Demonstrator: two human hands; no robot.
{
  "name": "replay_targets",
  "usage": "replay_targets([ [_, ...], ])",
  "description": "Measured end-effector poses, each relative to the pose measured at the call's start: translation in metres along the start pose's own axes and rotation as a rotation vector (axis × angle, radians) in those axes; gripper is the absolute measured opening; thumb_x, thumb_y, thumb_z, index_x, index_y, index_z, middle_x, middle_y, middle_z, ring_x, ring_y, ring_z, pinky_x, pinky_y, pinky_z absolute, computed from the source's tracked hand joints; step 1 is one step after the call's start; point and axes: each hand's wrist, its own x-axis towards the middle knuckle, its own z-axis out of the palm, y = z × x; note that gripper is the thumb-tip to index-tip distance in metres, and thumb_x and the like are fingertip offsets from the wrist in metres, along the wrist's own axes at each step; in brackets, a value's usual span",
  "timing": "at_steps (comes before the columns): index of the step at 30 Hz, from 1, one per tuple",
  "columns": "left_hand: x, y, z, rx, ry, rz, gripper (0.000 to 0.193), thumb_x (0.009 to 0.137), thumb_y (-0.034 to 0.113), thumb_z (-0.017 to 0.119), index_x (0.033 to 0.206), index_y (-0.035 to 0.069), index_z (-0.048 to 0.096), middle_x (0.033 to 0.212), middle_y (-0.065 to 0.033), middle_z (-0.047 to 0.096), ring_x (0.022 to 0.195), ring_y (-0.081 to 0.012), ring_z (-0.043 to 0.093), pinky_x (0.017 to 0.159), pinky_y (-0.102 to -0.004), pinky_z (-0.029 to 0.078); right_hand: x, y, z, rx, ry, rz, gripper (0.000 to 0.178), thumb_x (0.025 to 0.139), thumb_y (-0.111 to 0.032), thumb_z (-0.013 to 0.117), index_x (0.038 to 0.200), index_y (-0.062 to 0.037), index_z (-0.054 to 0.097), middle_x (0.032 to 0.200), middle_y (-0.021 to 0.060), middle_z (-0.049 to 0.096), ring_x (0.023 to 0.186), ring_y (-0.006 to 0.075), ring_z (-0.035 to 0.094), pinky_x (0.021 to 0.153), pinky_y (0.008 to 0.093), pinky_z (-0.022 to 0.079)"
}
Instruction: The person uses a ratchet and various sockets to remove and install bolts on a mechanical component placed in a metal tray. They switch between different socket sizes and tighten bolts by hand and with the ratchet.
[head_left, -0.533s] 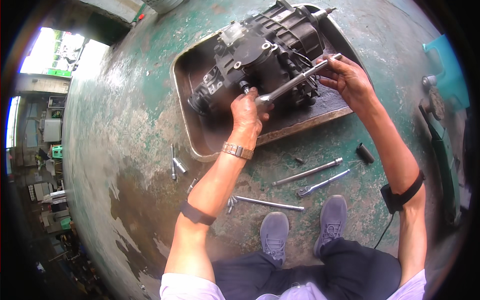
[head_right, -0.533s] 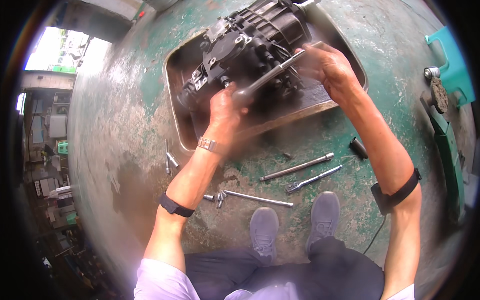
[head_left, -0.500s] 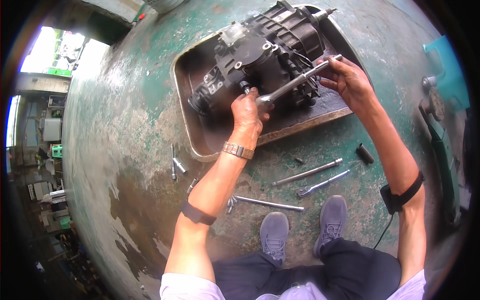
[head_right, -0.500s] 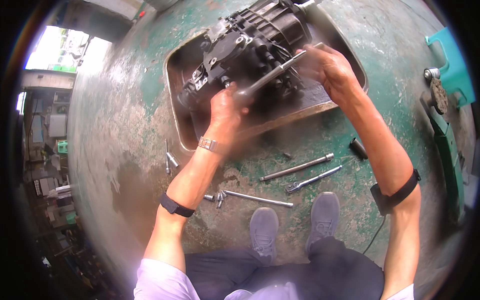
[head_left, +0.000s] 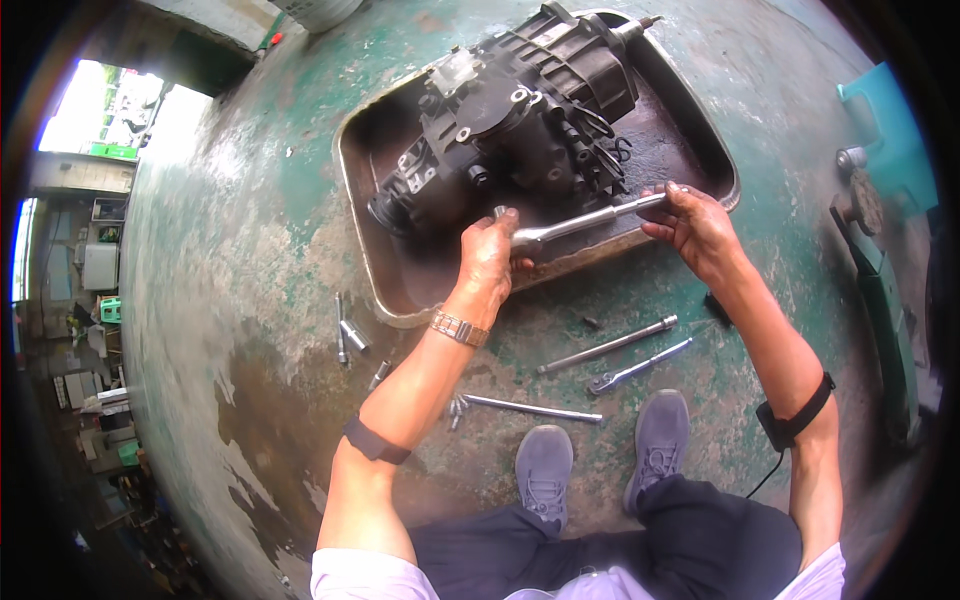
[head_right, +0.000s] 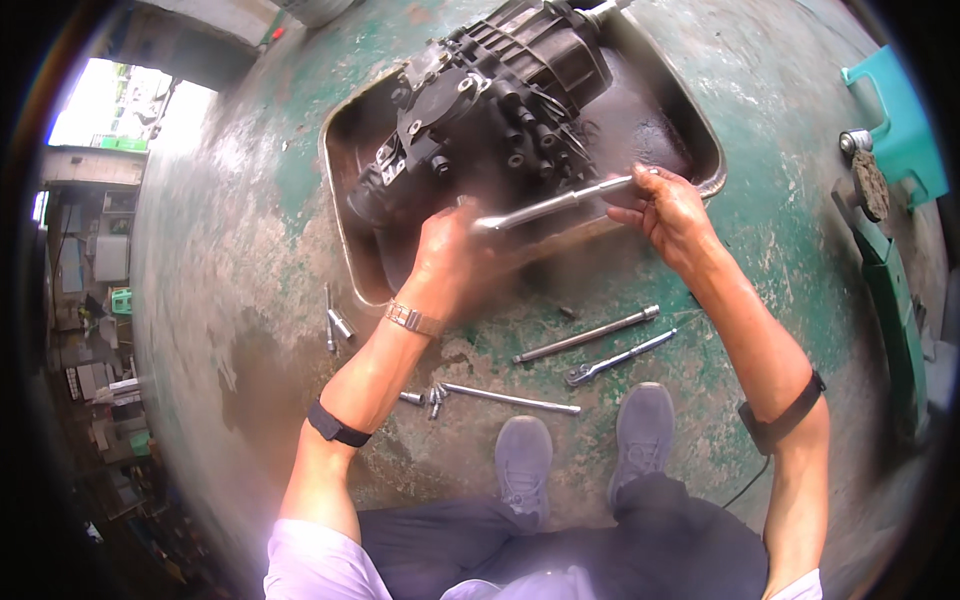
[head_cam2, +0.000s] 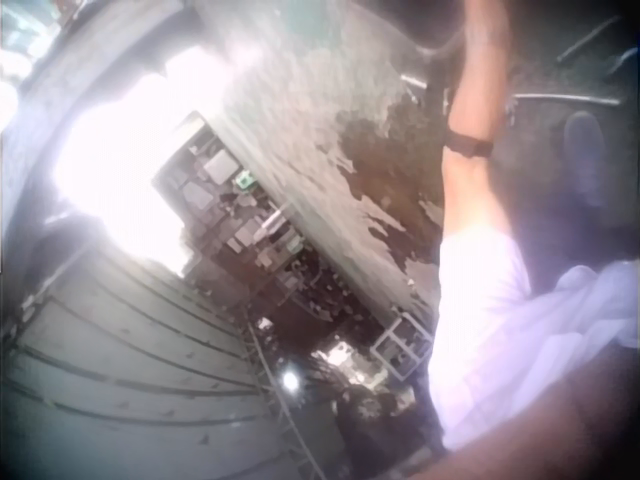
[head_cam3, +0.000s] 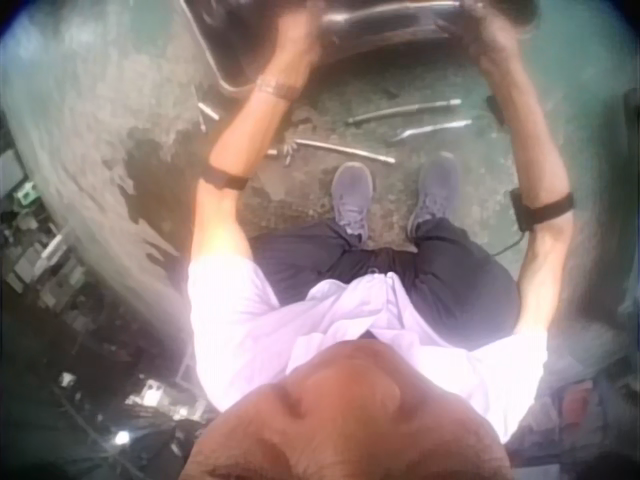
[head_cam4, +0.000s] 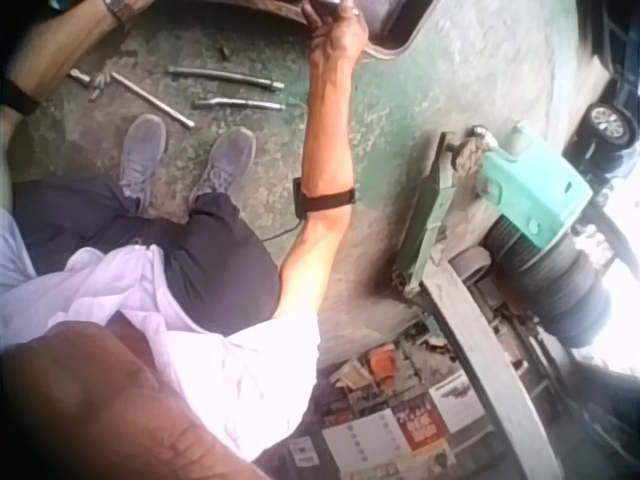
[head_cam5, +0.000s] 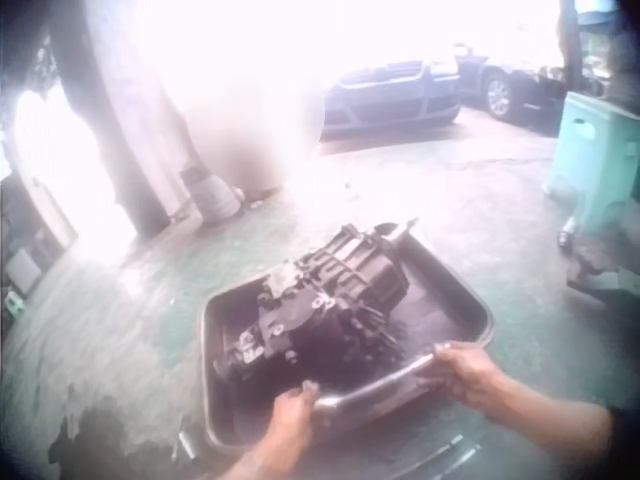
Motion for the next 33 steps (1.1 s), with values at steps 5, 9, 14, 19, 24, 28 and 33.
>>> replay_targets([
  [5,0.002,0.007,0.006,0.004,0.051,-0.032,0.022,0.095,0.021,0.058,0.101,0.000,0.054,0.083,-0.0108,0.064,0.065,-0.0216,0.066,0.042,-0.0294,0.050,0.009,-0.001,0.002,0.036,0.045,0.020,0.022,0.100,-0.021,0.053,0.108,-0.0004,0.058,0.107,0.0143,0.066,0.091,0.0243,0.067,0.077,0.0372,0.060],
  [9,0.009,0.013,0.007,-0.032,0.071,-0.001,0.022,0.095,0.019,0.057,0.102,-0.001,0.054,0.084,-0.0120,0.063,0.068,-0.0238,0.066,0.043,-0.0322,0.051,0.020,-0.008,0.009,0.047,0.033,-0.028,0.022,0.100,-0.020,0.051,0.108,0.0002,0.057,0.105,0.0153,0.066,0.089,0.0255,0.067,0.079,0.0386,0.060],
  [14,0.022,0.012,0.011,-0.117,0.105,-0.024,0.022,0.096,0.016,0.054,0.100,-0.005,0.055,0.085,-0.0165,0.064,0.068,-0.0274,0.066,0.044,-0.0368,0.053,0.032,-0.021,0.022,0.024,0.090,-0.040,0.019,0.099,-0.016,0.050,0.108,0.0003,0.056,0.110,0.0182,0.066,0.093,0.0288,0.068,0.082,0.0407,0.059],
  [19,0.026,0.012,0.013,-0.116,0.026,-0.044,0.024,0.097,0.018,0.053,0.099,-0.006,0.057,0.085,-0.0179,0.066,0.068,-0.0278,0.067,0.044,-0.0360,0.052,0.031,-0.019,0.018,0.050,0.075,-0.054,0.021,0.100,-0.018,0.050,0.107,0.0011,0.055,0.108,0.0179,0.065,0.093,0.0291,0.067,0.083,0.0411,0.059],
  [24,-0.013,0.000,0.023,0.041,-0.034,0.053,0.023,0.092,0.025,0.059,0.097,0.003,0.056,0.087,-0.0096,0.061,0.077,-0.0217,0.064,0.054,-0.0383,0.055,0.019,-0.015,-0.013,0.188,-0.013,-0.027,0.026,0.096,-0.024,0.060,0.108,0.0000,0.057,0.120,0.0189,0.060,0.110,0.0310,0.060,0.094,0.0484,0.052],
  [28,-0.064,-0.036,0.075,-0.065,-0.054,0.005,0.023,0.096,0.019,0.055,0.107,0.000,0.047,0.095,-0.0121,0.055,0.075,-0.0194,0.060,0.053,-0.0332,0.057,-0.013,-0.002,-0.044,0.224,0.077,0.001,0.032,0.099,-0.028,0.056,0.114,0.0006,0.054,0.113,0.0140,0.061,0.111,0.0279,0.061,0.091,0.0428,0.054],
  [33,-0.097,-0.063,0.100,0.197,-0.171,-0.130,0.032,0.091,0.018,0.060,0.108,-0.006,0.048,0.099,-0.0268,0.062,0.095,-0.0381,0.063,0.085,-0.0452,0.049,-0.058,0.039,-0.078,-0.020,0.048,0.185,0.024,0.098,-0.022,0.057,0.114,-0.0038,0.057,0.103,0.0069,0.064,0.096,0.0229,0.065,0.072,0.0382,0.060],
])
